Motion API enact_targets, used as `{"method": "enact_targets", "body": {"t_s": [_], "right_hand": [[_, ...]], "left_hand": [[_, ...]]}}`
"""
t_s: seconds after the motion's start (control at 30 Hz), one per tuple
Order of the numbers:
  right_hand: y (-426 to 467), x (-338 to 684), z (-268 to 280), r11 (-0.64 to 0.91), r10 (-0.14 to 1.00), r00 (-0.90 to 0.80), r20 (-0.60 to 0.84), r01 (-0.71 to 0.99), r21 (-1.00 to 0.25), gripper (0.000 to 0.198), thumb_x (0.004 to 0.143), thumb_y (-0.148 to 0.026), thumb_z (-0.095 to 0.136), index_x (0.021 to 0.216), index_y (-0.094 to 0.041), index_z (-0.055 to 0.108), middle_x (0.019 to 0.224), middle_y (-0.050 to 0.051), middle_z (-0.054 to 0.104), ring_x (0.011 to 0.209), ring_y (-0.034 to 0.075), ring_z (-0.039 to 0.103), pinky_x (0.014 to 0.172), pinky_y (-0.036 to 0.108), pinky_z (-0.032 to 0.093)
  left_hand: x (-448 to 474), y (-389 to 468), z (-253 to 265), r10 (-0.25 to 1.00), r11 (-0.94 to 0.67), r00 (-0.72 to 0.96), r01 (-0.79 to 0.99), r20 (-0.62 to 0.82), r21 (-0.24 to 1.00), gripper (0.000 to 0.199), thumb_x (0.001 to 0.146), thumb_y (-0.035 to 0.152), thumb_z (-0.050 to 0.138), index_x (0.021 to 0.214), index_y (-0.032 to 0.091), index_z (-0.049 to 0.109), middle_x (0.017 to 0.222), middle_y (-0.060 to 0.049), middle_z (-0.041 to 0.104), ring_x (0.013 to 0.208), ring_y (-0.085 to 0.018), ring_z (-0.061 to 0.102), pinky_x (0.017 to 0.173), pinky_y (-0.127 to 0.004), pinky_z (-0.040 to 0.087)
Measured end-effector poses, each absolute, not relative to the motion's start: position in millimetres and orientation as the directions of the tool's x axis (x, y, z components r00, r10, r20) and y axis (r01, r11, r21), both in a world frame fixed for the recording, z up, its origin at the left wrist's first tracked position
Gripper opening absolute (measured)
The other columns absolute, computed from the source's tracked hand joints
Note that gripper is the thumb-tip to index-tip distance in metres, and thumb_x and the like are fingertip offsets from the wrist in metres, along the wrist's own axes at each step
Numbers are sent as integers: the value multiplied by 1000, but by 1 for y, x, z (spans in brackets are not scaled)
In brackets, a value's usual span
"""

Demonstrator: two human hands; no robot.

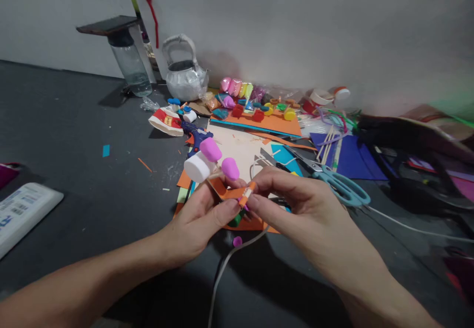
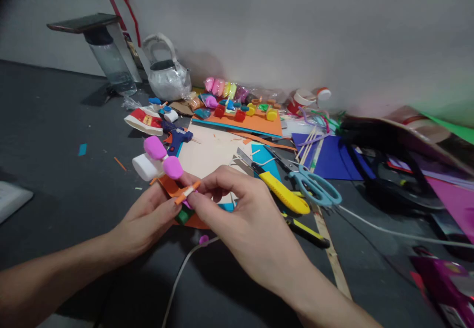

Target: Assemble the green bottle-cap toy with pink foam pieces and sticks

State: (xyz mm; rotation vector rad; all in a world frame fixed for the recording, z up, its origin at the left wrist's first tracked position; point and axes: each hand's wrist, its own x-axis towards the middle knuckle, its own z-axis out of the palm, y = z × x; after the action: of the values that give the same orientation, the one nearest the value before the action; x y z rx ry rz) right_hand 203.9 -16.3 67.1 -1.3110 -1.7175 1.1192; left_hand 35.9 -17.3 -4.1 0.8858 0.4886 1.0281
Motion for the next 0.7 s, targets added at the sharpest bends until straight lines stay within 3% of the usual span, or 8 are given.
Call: {"method": "enact_targets", "body": {"t_s": [0.17, 0.47, 0.7], "right_hand": [[-15, 205, 64, 51, 963, -268, -39, 321, -946, 9, 85, -23, 67, 76, -22, 69, 73, -6, 61, 69, 7, 53, 61, 15, 42], [-16, 205, 60, 44, 963, -268, -31, 269, -962, 6, 85, -27, 68, 81, -24, 71, 82, -4, 63, 74, 8, 56, 67, 17, 46], [-14, 206, 61, -23, 951, -298, -82, 199, -980, 9, 84, -30, 70, 79, -22, 69, 75, -5, 62, 70, 6, 55, 63, 13, 46]], "left_hand": [[37, -16, -1, 882, 165, 462, -488, 93, 857, 18, 93, 30, 63, 109, 23, 67, 110, -4, 70, 105, -17, 65, 96, -27, 49], [35, -16, 6, 892, 153, 444, -471, 83, 869, 18, 90, 30, 66, 104, 22, 74, 100, -5, 71, 95, -18, 66, 92, -28, 52], [34, -16, 9, 876, 152, 471, -468, 101, 870, 17, 92, 29, 63, 104, 23, 73, 100, -4, 72, 97, -17, 66, 92, -25, 51]]}}
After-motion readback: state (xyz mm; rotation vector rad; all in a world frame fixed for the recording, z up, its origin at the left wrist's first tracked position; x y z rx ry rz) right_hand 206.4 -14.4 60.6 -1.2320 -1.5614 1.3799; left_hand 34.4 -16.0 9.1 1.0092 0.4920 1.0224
